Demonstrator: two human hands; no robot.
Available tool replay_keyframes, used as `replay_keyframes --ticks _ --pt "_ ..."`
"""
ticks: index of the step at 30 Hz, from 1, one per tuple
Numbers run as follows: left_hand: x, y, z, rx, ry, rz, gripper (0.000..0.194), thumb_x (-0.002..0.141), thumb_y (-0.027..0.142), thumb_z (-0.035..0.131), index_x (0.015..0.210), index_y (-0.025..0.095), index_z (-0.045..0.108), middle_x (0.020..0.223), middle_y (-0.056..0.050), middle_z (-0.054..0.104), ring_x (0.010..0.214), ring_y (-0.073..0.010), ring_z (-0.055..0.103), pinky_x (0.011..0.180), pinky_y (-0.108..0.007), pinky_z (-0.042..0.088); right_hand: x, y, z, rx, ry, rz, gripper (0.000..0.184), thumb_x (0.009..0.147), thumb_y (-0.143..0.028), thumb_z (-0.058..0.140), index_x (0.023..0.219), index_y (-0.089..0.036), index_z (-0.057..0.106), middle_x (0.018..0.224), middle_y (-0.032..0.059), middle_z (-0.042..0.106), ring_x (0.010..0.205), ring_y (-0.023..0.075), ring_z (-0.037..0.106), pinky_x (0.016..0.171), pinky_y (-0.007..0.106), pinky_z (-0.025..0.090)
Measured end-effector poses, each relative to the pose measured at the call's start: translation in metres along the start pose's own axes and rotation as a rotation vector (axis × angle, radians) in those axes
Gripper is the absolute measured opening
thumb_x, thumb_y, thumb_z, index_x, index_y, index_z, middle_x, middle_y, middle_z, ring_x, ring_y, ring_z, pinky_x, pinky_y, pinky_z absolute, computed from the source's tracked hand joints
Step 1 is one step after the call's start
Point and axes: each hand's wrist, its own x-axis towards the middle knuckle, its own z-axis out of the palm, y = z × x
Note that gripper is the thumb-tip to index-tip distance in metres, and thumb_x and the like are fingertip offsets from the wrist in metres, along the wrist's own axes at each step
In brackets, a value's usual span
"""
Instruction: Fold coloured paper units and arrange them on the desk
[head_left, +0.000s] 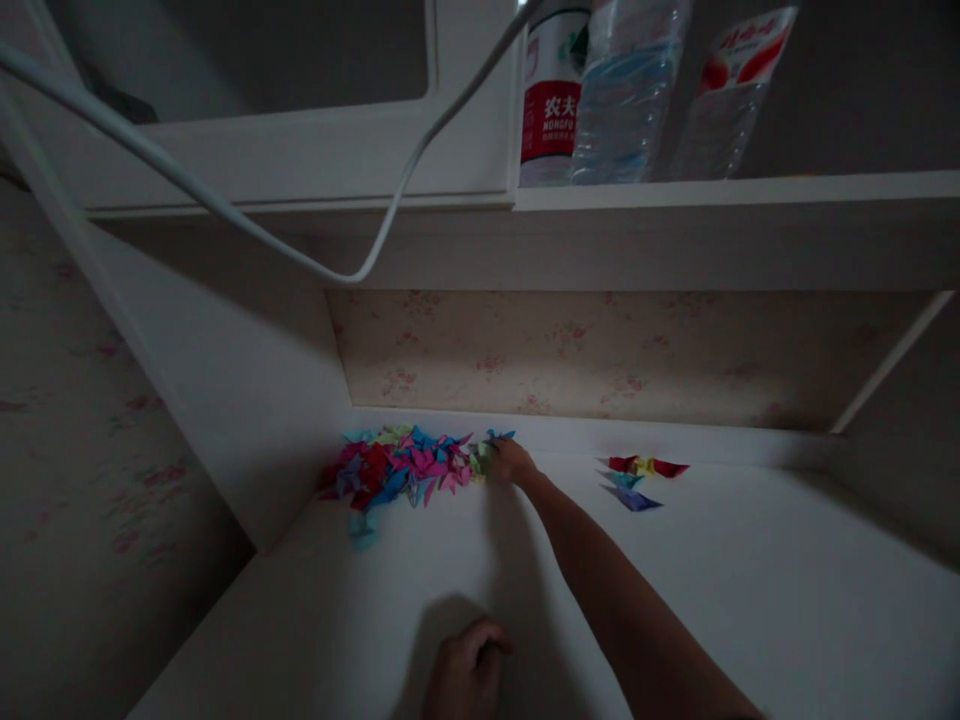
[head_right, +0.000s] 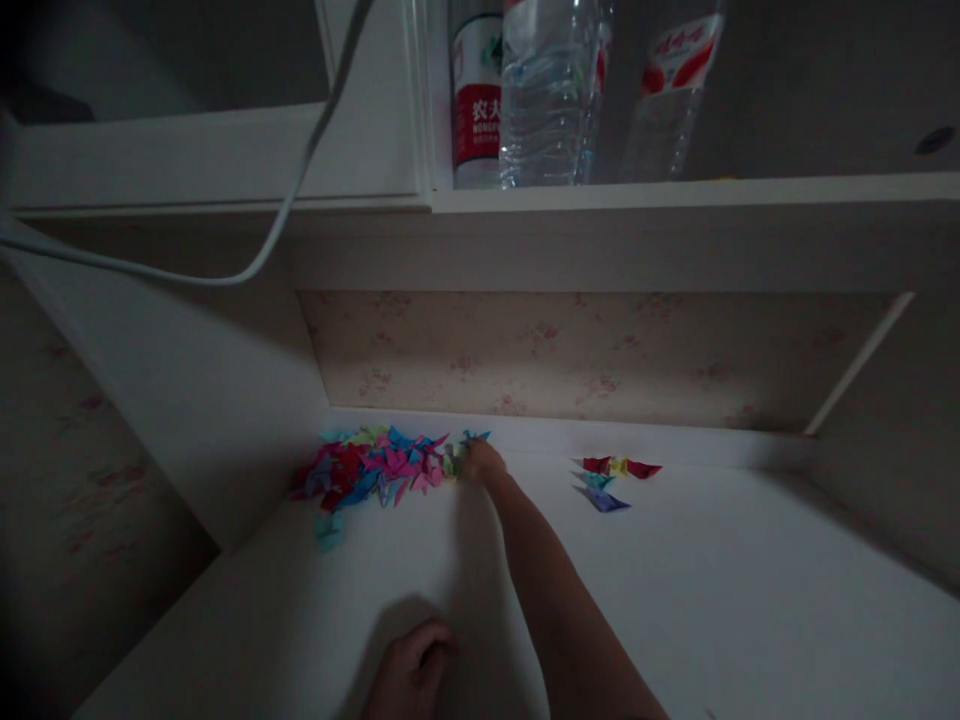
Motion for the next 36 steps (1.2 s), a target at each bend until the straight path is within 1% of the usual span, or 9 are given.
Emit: replay_keyframes --ticks 5,8,12,17,19,22,26,33,36 --pt "-0.003 0.004 0.000 -0.039 0.033 0.014 0.022 0.075 0.024 0.044 0.074 0.022 0.065 0.076 -0.006 0.068 0.074 -0.0219 0.061 0.067 -0.028 0.043 -0.016 0.008 -0.024 0.160 0.159 0.093 0.029 0.091 -0.031 0.055 0.117 -0.018 0.055 0.122 0.0080 0.056 0.102 0.0217 0.058 0.086 0.043 0.050" --pt "-0.007 0.010 -0.002 -0.078 0.082 0.058 0.021 0.078 0.026 0.043 0.073 0.020 0.063 0.073 -0.004 0.066 0.072 -0.0201 0.059 0.067 -0.027 0.042 -0.043 0.012 -0.035 0.325 0.211 0.140 0.024 0.092 -0.031 0.051 0.110 -0.016 0.059 0.108 0.0071 0.063 0.091 0.0190 0.062 0.080 0.039 0.052" --pt "-0.012 0.016 -0.005 -0.159 0.165 0.134 0.020 0.080 0.027 0.044 0.078 0.019 0.062 0.078 -0.004 0.065 0.076 -0.0192 0.059 0.071 -0.026 0.043 -0.107 0.004 -0.037 0.591 0.215 0.151 0.029 0.091 -0.031 0.044 0.112 -0.017 0.057 0.088 0.0054 0.067 0.067 0.0154 0.064 0.060 0.029 0.052" --pt "-0.015 0.019 -0.005 -0.185 0.185 0.158 0.029 0.083 0.040 0.049 0.093 0.017 0.064 0.078 -0.004 0.066 0.072 -0.0190 0.058 0.069 -0.027 0.044 -0.207 -0.019 -0.022 0.873 0.155 0.154 0.054 0.080 -0.039 0.057 0.128 -0.019 0.043 0.077 0.0020 0.068 0.048 0.0123 0.057 0.047 0.026 0.046" --pt "-0.017 0.020 -0.005 -0.196 0.146 0.185 0.035 0.083 0.044 0.049 0.095 0.016 0.065 0.083 -0.005 0.068 0.076 -0.0196 0.059 0.070 -0.027 0.044 -0.240 -0.026 -0.011 1.102 0.116 0.189 0.055 0.073 -0.041 0.067 0.120 -0.019 0.048 0.074 0.0012 0.068 0.044 0.0107 0.054 0.044 0.024 0.042" --pt "-0.022 0.019 -0.005 -0.156 0.046 0.242 0.036 0.082 0.045 0.052 0.093 0.015 0.069 0.087 -0.006 0.070 0.078 -0.0202 0.060 0.071 -0.027 0.044 -0.273 -0.031 0.009 1.324 0.154 0.209 0.044 0.067 -0.044 0.075 0.098 -0.017 0.059 0.068 0.0011 0.068 0.041 0.0084 0.050 0.042 0.021 0.037" --pt "-0.025 0.015 -0.006 -0.103 -0.058 0.275 0.031 0.080 0.041 0.056 0.087 0.015 0.071 0.082 -0.005 0.069 0.077 -0.0199 0.060 0.070 -0.026 0.043 -0.293 -0.031 0.023 1.364 0.217 0.201 0.039 0.067 -0.046 0.076 0.086 -0.016 0.061 0.066 0.0011 0.067 0.044 0.0078 0.050 0.044 0.021 0.035" --pt "-0.027 0.019 -0.006 -0.039 -0.105 0.283 0.028 0.081 0.038 0.055 0.076 0.015 0.069 0.072 -0.001 0.063 0.071 -0.0171 0.055 0.064 -0.024 0.039 -0.297 -0.032 0.013 1.385 0.203 0.144 0.034 0.075 -0.046 0.070 0.089 -0.016 0.061 0.051 -0.0031 0.061 0.042 0.0080 0.049 0.045 0.020 0.033" --pt "-0.026 0.018 -0.004 -0.033 -0.143 0.292 0.027 0.080 0.038 0.056 0.077 0.015 0.070 0.069 0.000 0.059 0.070 -0.0160 0.053 0.062 -0.023 0.037 -0.295 -0.031 0.015 1.406 0.168 0.118 0.032 0.077 -0.044 0.069 0.090 -0.016 0.061 0.054 -0.0032 0.062 0.041 0.0073 0.049 0.044 0.019 0.034"
